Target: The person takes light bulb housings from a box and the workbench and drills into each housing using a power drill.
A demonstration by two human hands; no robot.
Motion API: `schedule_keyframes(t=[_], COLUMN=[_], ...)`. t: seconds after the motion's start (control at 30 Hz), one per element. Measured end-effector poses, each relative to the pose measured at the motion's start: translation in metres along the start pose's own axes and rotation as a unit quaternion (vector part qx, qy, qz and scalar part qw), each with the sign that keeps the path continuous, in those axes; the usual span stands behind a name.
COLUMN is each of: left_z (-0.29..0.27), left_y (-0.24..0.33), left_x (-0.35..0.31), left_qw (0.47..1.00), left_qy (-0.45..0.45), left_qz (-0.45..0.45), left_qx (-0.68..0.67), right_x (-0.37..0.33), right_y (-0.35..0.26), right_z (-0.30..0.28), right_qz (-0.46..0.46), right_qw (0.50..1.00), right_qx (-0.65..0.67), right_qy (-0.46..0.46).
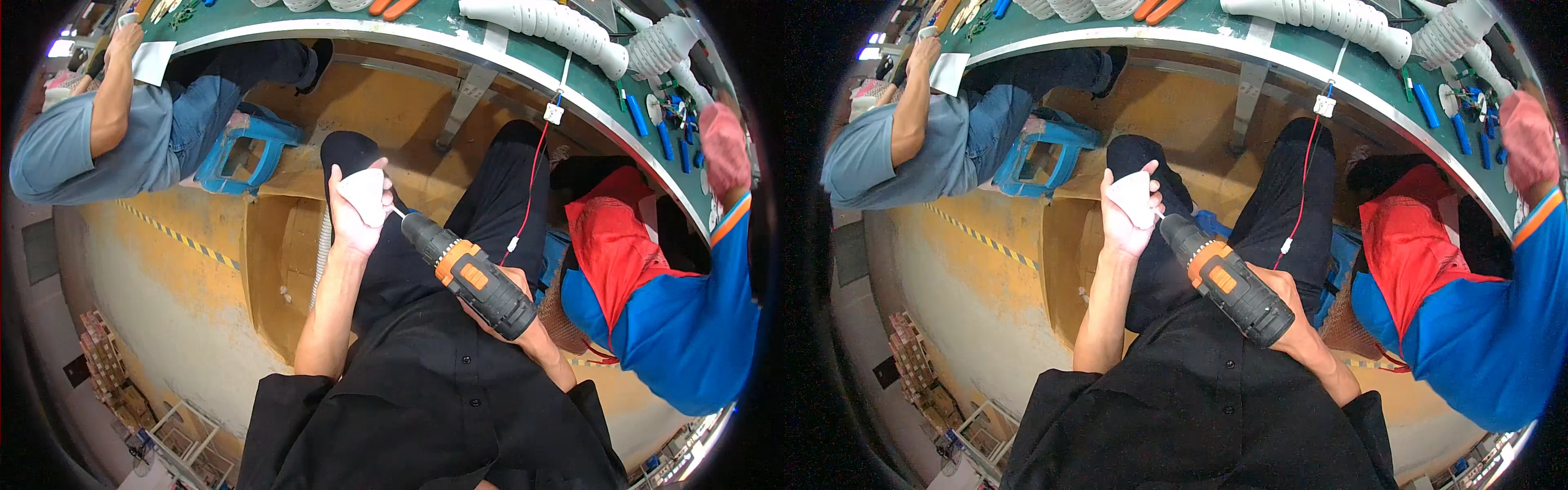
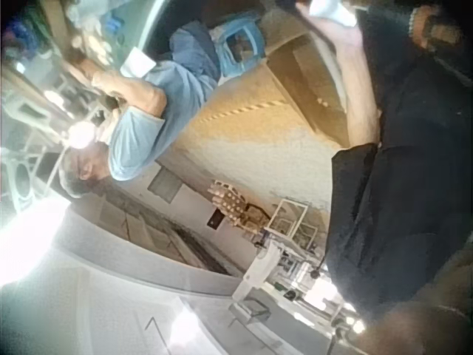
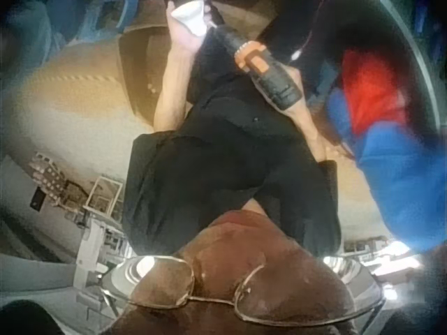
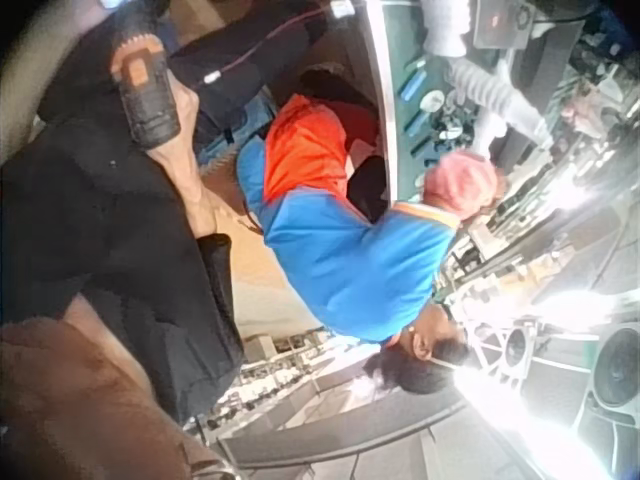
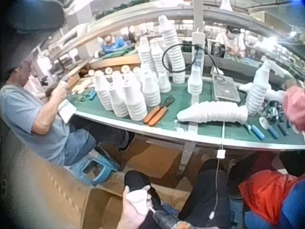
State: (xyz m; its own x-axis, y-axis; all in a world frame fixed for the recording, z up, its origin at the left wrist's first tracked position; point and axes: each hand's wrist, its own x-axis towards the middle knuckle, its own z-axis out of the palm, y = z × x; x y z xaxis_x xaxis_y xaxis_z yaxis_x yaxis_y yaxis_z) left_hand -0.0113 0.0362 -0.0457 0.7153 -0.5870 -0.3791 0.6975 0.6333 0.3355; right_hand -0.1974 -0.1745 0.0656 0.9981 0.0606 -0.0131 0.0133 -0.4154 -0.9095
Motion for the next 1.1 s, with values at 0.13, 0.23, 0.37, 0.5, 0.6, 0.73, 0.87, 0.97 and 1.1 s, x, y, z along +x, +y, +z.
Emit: schedule_keyframes(t=[0.13, 0.23, 0.37, 0.5, 0.6, 0.73, 0.87, 0.97, 1.1], left_z=[0.026, 0.025, 0.021, 0.026, 0.037, 0.044, 0.044, 0.043, 0.045], left_y=[-0.002, -0.001, -0.006, -0.014, -0.018, -0.021, -0.022, -0.024, -0.026], left_x=[-0.005, -0.006, -0.003, -0.001, -0.001, 0.001, 0.002, 0.002, 0.001], left_qw=[0.995, 0.990, 0.994, 0.988, 0.979, 0.971, 0.970, 0.970, 0.969], left_qy=[0.085, 0.096, 0.068, 0.086, 0.104, 0.112, 0.103, 0.094, 0.093], left_qz=[0.027, 0.056, 0.058, 0.108, 0.150, 0.190, 0.198, 0.201, 0.205], left_qx=[0.048, 0.092, 0.065, 0.073, 0.092, 0.095, 0.097, 0.100, 0.098], right_x=[0.000, 0.003, 0.004, 0.006, 0.006, 0.005, 0.004, 0.003, 0.005], right_y=[0.002, -0.003, -0.002, -0.003, -0.002, -0.002, 0.000, 0.000, -0.001], right_z=[0.000, -0.001, -0.002, 0.000, -0.001, -0.002, -0.002, -0.001, -0.002], right_qz=[-0.012, 0.011, 0.032, 0.022, 0.030, 0.036, 0.010, 0.024, 0.015], right_qw=[1.000, 1.000, 0.999, 0.998, 0.998, 0.999, 0.999, 0.999, 0.999], right_qx=[-0.001, 0.023, 0.027, 0.056, 0.056, 0.035, 0.029, 0.022, 0.031], right_qy=[0.010, 0.003, -0.018, -0.001, -0.009, -0.013, -0.008, -0.017, -0.008])
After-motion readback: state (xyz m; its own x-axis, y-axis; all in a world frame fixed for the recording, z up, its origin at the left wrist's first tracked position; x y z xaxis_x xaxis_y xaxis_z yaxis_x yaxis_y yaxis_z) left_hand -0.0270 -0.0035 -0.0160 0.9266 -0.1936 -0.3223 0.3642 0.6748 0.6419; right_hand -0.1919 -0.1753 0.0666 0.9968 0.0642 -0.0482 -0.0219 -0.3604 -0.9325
